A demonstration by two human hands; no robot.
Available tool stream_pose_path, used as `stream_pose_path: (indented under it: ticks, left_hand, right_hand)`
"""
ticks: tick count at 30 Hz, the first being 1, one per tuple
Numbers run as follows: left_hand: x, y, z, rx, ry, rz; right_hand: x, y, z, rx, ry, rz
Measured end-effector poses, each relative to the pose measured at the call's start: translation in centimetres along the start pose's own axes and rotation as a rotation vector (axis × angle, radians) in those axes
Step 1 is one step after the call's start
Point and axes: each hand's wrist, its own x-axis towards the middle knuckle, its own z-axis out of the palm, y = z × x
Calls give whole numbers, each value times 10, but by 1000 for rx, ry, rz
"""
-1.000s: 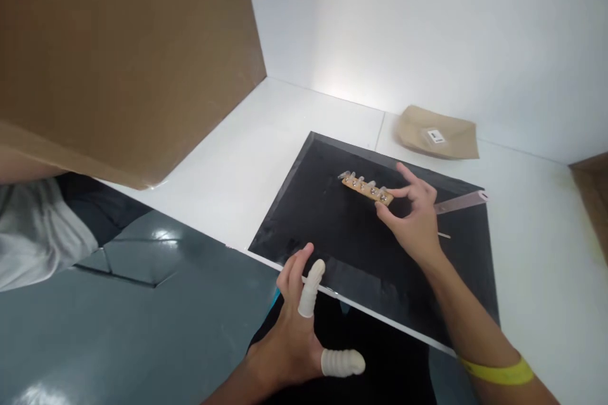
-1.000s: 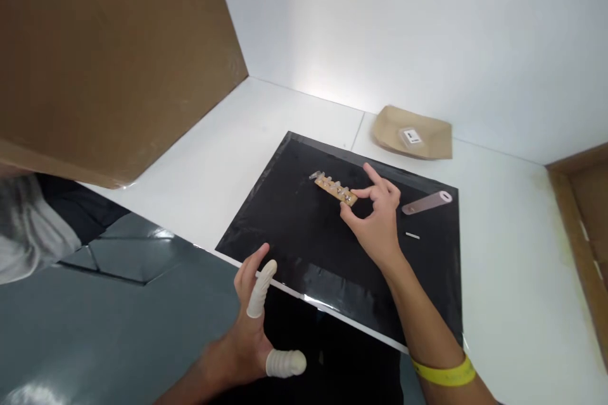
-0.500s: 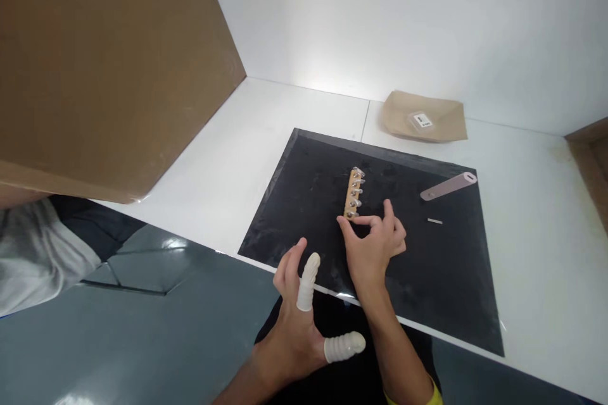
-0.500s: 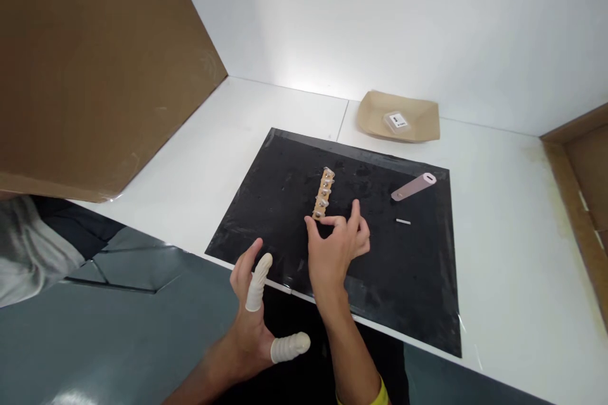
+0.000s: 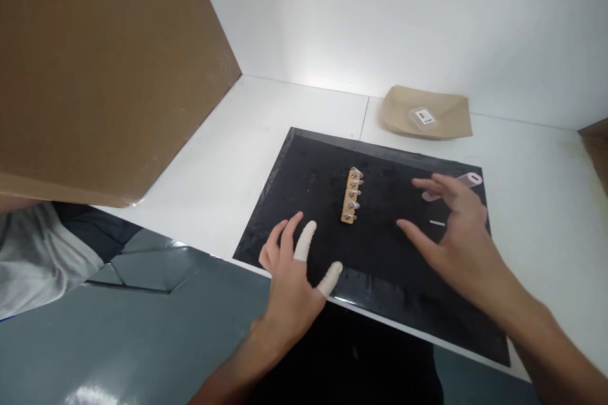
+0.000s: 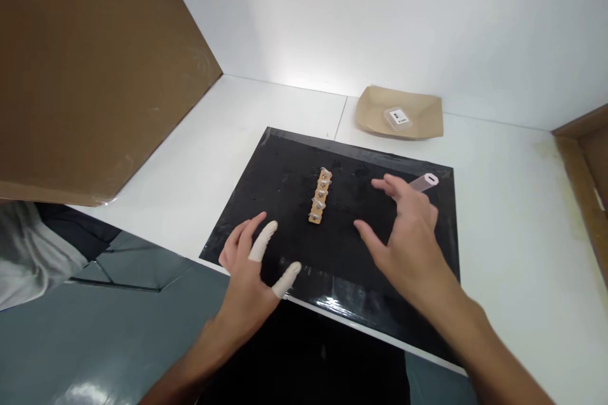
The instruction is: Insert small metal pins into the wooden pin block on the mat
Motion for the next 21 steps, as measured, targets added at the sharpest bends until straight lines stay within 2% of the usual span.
stream_pose_path:
  ticks: [4,9,14,21]
  left_hand:
    - [30,8,16,114,-52,8]
    - [55,18,28,130,-41,17]
    - [67,30,30,236,-102,-32]
    - [73,34,31,329,-123,-106]
  right_hand:
    - [23,8,9,-73,-113,-45]
    - [15,6,31,-65,-204,-54]
    - [18,17,44,29,-229,-32]
    - [51,25,66,209,-293,58]
